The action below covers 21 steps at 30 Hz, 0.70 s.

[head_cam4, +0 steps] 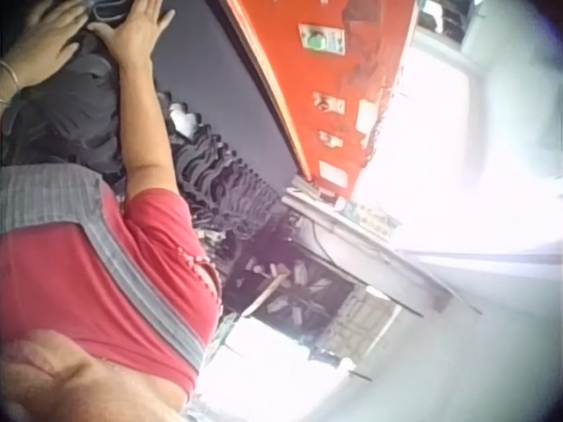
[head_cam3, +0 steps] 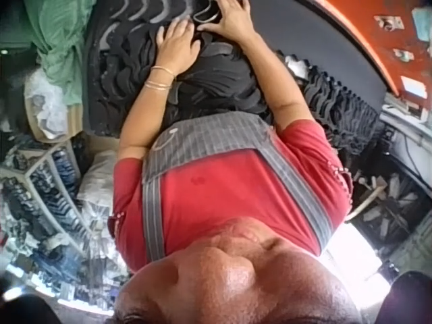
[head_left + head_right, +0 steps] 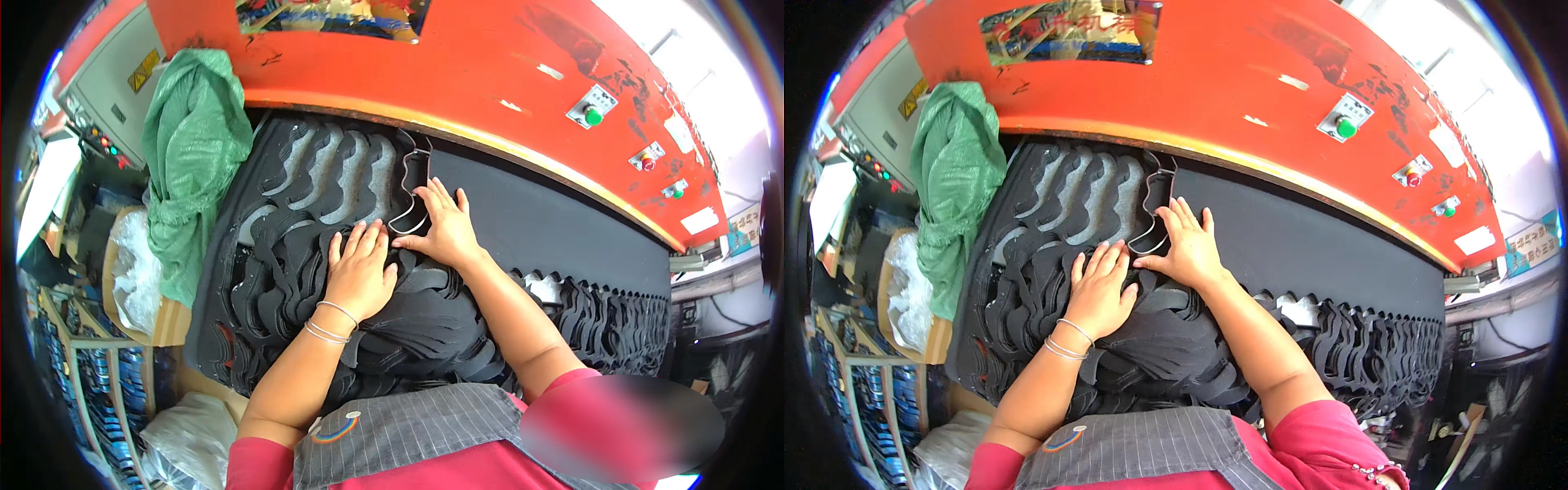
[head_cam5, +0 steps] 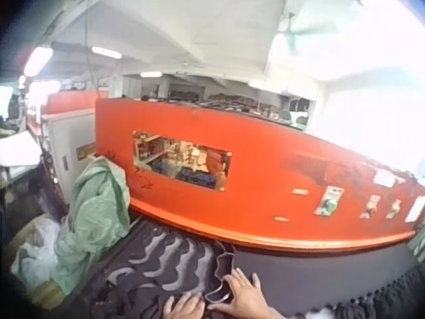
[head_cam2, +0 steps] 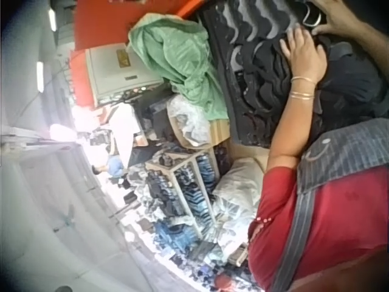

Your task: Cutting and organizing shoe upper components using a industrial hydraulic press and metal dies.

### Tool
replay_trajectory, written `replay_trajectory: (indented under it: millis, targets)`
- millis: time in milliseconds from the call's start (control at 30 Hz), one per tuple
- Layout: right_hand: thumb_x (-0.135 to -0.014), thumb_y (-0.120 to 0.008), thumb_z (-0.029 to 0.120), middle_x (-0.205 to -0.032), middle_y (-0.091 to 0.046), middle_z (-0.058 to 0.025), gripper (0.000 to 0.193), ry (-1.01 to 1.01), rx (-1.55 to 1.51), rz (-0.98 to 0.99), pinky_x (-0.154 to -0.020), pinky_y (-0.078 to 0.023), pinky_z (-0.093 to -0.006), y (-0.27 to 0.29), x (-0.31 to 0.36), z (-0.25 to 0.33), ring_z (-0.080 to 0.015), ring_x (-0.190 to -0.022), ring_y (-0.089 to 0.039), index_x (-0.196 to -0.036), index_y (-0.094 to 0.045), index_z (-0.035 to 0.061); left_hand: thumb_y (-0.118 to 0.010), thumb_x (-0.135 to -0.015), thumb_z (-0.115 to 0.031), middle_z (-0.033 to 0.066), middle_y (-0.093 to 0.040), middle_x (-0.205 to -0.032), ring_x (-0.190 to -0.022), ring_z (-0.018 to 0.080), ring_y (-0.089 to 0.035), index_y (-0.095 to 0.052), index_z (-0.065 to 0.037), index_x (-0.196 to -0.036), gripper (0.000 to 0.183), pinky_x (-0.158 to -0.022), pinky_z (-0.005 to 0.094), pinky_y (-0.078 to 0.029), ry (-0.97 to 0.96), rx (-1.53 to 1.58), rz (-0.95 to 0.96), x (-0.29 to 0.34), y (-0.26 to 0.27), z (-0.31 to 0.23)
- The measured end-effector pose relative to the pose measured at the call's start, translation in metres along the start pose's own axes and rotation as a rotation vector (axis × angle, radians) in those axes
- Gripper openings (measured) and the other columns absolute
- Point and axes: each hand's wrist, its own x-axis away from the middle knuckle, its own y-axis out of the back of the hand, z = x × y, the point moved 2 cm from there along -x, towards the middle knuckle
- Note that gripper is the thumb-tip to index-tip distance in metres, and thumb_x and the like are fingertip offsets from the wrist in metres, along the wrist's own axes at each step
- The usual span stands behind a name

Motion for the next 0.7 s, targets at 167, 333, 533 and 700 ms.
replay_trajectory:
  millis: [167, 333, 533, 700]
  targets:
    - [-0.063, -0.075, 0.062, -0.144, -0.039, -0.0227, 0.102, -0.018, -0.21, 0.056, -0.109, -0.024, -0.057, 0.024, -0.022, -0.023, -0.0362, -0.138, -0.031, -0.139, -0.038, 0.0049, -0.057, -0.088, -0.033, 0.0151, -0.033, -0.15, -0.141, 0.0308, -0.025, -0.036, -0.003, -0.142, 0.066, -0.114, 0.0518, -0.015, 0.055, 0.046, 0.077, -0.036, 0.014, 0.01]
    - [-0.069, -0.081, 0.04, -0.141, -0.042, -0.022, 0.088, 0.158, -0.236, -0.469, -0.11, -0.03, -0.045, 0.17, 0.007, -0.073, -0.0365, -0.134, -0.038, -0.137, -0.042, 0.0014, -0.062, -0.087, -0.022, 0.02, -0.051, -0.132, -0.124, 0.0346, -0.048, -0.052, -0.001, -0.13, 0.048, -0.105, 0.0402, -0.036, -0.009, 0.204, -0.38, -0.078, 0.089, -0.015]
    - [-0.099, -0.049, 0.032, -0.146, -0.037, -0.0162, 0.056, -0.138, -0.309, -1.0, -0.111, -0.026, -0.0389, 0.209, 0.063, -0.275, -0.0262, -0.136, -0.033, -0.143, -0.034, 0.0013, -0.061, -0.087, -0.028, 0.0188, -0.066, -0.107, -0.1, 0.0333, -0.063, -0.067, -0.001, -0.107, 0.033, -0.092, 0.0394, -0.048, -0.261, 0.443, -0.114, -0.161, 0.043, -0.113]
    - [-0.099, -0.038, 0.05, -0.145, -0.034, -0.0255, 0.069, -0.425, 0.158, -1.465, -0.11, -0.026, -0.0456, 0.312, 0.115, -0.465, -0.0368, -0.134, -0.033, -0.14, -0.035, -0.0054, -0.055, -0.088, -0.03, 0.0153, -0.069, -0.088, -0.081, 0.0345, -0.066, -0.07, -0.007, -0.09, 0.027, -0.077, 0.0428, -0.054, -0.563, 0.467, -0.032, -0.218, 0.051, -0.246]
